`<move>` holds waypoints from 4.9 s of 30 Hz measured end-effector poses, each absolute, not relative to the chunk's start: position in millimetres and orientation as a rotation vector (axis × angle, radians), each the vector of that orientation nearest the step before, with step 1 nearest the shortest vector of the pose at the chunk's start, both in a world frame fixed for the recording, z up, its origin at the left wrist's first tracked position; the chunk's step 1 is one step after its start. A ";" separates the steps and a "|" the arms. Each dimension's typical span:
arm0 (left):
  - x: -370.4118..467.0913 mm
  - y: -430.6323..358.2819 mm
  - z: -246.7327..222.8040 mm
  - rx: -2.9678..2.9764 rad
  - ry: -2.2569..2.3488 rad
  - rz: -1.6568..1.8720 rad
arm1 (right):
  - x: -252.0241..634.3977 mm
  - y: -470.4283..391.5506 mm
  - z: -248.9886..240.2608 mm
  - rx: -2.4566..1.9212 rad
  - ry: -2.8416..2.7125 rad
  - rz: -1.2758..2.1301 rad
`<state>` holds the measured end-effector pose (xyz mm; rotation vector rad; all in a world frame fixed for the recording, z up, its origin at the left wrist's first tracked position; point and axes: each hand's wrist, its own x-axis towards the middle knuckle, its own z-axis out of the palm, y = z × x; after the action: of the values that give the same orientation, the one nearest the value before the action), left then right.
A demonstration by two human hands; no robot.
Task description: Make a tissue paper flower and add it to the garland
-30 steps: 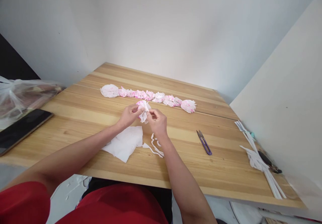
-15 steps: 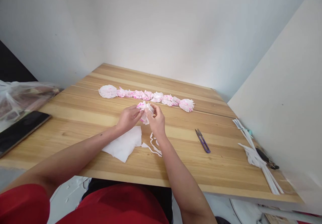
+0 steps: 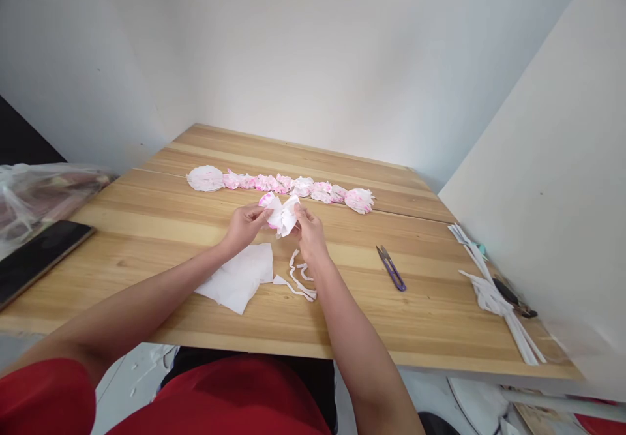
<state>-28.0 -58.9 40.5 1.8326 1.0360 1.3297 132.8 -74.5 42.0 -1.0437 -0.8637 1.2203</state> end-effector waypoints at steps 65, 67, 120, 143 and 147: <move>-29.6 -54.2 39.6 1.827 0.934 1.177 | 127.8 -93.9 49.6 -1.149 -1.727 0.099; -30.2 -55.3 41.7 1.845 0.914 1.176 | 128.6 -91.6 48.2 -1.148 -1.770 0.050; -26.6 -49.9 33.5 1.696 1.002 1.263 | 127.4 -86.1 47.6 -1.210 -1.415 0.635; -27.5 -57.0 40.5 1.691 0.989 1.250 | 125.8 -86.6 46.4 -1.249 -1.394 0.591; -27.0 -56.3 39.2 1.700 1.052 1.271 | 123.5 -88.4 46.4 -1.231 -1.471 0.504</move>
<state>-27.0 -56.3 39.2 1.6998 1.0523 1.2708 123.5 -88.4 46.4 -1.2309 -1.4709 0.5036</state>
